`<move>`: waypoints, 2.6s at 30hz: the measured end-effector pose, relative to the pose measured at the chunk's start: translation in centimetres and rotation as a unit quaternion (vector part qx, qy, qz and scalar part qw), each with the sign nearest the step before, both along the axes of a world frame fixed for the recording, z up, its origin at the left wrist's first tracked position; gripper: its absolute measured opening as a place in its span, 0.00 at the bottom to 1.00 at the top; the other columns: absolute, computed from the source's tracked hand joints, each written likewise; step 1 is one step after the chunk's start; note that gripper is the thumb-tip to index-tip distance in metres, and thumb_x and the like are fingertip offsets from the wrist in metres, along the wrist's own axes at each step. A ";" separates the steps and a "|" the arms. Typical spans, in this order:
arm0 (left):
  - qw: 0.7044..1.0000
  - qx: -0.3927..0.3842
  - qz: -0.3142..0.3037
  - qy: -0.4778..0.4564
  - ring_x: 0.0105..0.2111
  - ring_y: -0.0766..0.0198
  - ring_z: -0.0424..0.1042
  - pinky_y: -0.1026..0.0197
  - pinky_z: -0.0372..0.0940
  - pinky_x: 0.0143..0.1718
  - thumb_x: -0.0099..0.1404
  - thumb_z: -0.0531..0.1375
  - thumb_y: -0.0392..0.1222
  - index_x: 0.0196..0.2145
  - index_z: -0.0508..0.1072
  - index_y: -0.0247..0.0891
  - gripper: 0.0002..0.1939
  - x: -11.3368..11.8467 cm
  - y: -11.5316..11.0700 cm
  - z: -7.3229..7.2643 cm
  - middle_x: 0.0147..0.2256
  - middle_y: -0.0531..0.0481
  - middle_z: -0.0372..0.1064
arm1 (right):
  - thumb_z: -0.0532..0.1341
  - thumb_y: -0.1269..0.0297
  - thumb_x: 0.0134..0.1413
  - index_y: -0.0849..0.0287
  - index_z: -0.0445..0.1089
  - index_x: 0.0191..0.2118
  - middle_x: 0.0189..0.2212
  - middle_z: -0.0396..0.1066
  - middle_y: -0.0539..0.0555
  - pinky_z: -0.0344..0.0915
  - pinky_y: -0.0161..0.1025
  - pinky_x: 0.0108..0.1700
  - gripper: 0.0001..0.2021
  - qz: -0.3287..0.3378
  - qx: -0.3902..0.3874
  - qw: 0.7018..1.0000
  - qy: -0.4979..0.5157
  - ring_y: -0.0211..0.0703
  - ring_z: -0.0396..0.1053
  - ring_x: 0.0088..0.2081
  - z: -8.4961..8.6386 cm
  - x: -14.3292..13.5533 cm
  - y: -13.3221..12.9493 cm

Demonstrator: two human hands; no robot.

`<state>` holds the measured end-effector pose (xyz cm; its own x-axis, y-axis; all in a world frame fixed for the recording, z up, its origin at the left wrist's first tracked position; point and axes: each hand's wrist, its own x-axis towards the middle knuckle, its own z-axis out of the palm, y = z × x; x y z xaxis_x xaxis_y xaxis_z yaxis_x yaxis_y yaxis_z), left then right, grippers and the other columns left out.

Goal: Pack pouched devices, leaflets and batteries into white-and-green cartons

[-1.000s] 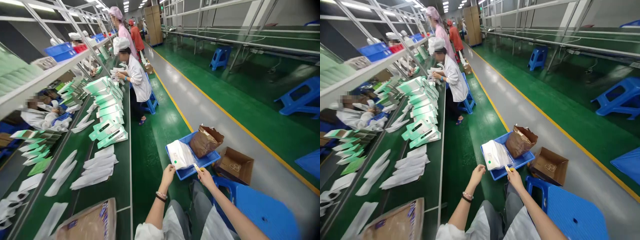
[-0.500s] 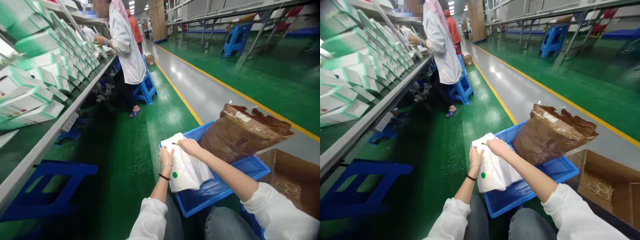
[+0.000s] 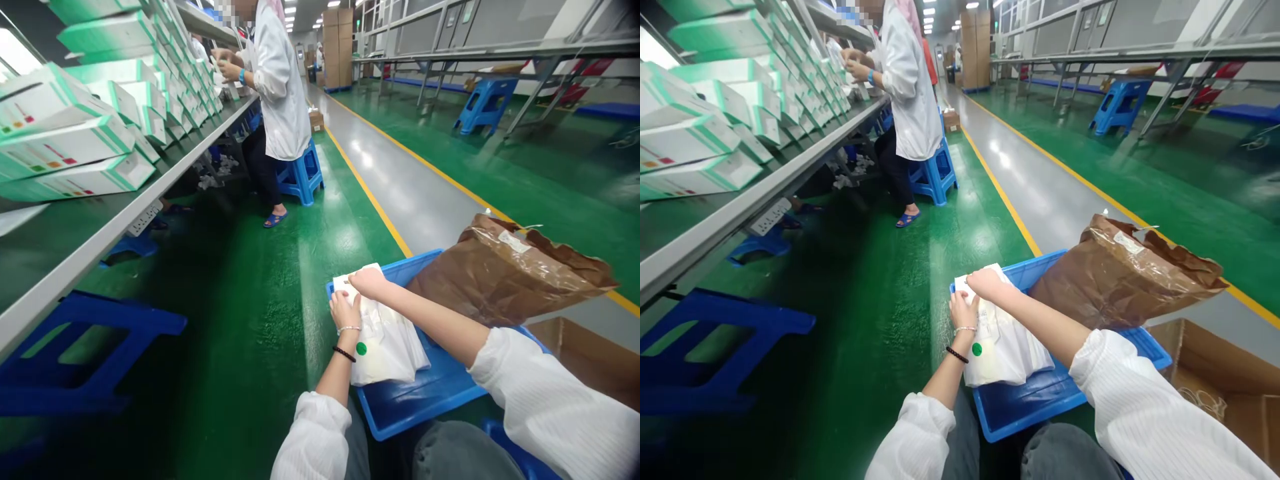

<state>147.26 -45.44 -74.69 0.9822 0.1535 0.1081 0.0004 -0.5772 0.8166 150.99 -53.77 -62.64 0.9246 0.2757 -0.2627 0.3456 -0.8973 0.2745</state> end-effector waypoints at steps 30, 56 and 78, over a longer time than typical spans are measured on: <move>0.978 0.078 -0.153 -0.119 0.59 0.51 0.56 0.48 0.51 0.60 0.66 0.59 0.44 0.52 0.65 0.45 0.17 0.6 1.6 0.6 0.56 0.46 0.63 | 0.45 0.62 0.67 0.60 0.63 0.37 0.28 0.73 0.60 0.62 0.37 0.33 0.13 -0.145 0.226 0.959 -0.094 0.47 0.73 0.30 1.8 -7.7 -7.5; 0.873 0.235 -0.407 -0.132 0.38 0.58 0.69 0.58 0.55 0.42 0.66 0.59 0.52 0.29 0.71 0.38 0.15 2.5 5.6 3.7 0.32 0.49 0.72 | 0.44 0.44 0.63 0.55 0.57 0.31 0.25 0.71 0.50 0.61 0.36 0.31 0.20 -0.197 0.625 0.741 -0.145 0.37 0.64 0.22 -8.4 -4.8 -5.5; 0.898 0.161 -0.404 -0.067 0.34 0.63 0.68 0.57 0.64 0.40 0.65 0.60 0.47 0.30 0.69 0.35 0.12 1.9 4.2 3.6 0.33 0.51 0.68 | 0.51 0.65 0.63 0.62 0.68 0.35 0.29 0.73 0.61 0.58 0.38 0.34 0.11 -0.222 0.295 0.925 -0.088 0.50 0.72 0.33 -2.9 -14.1 -5.2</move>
